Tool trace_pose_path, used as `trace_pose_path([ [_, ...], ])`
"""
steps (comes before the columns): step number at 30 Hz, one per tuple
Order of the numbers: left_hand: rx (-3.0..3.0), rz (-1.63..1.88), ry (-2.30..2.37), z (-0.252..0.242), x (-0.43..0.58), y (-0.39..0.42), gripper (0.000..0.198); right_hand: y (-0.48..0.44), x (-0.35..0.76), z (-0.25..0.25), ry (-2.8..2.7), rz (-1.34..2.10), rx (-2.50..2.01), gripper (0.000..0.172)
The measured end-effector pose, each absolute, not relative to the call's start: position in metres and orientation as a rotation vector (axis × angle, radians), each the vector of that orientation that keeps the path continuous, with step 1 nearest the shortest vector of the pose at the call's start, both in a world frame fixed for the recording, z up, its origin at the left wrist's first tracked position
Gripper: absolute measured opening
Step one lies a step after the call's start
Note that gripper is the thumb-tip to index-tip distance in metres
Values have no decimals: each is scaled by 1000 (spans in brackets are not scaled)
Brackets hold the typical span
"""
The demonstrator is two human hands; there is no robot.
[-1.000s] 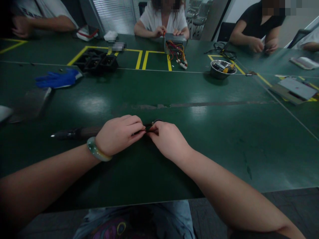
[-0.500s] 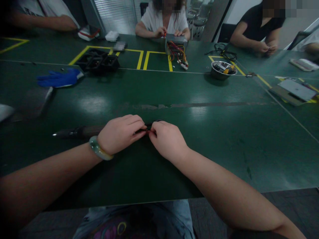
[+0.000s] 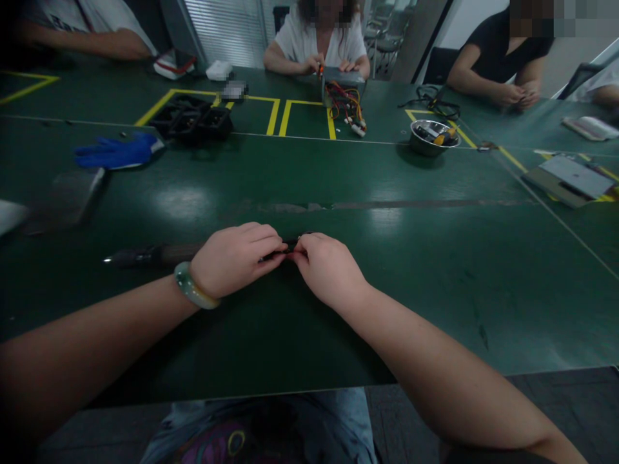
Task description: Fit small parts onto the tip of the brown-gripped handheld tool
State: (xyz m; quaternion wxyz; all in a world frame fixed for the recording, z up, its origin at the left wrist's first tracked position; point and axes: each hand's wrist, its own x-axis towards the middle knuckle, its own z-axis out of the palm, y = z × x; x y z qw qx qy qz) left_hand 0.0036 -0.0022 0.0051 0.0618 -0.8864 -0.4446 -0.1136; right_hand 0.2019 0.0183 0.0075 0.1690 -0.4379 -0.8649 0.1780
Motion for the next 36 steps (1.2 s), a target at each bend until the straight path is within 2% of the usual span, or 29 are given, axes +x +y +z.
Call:
trace_pose_path([
  [16,-2639,-316,-1301,5,3,-4,18,23,200,5,-2459,653,-1226,5],
  [19,-2626,-356,-1316,3,3,-3,18,24,202,6,-2458,657,-1268,13],
  [26,-2651,-422,-1355,4,2,-2,20,29,205,6,-2463,655,-1215,7],
  [36,-2668,-516,-1402,2,0,-1,20,32,206,2,-2365,526,-1044,10],
])
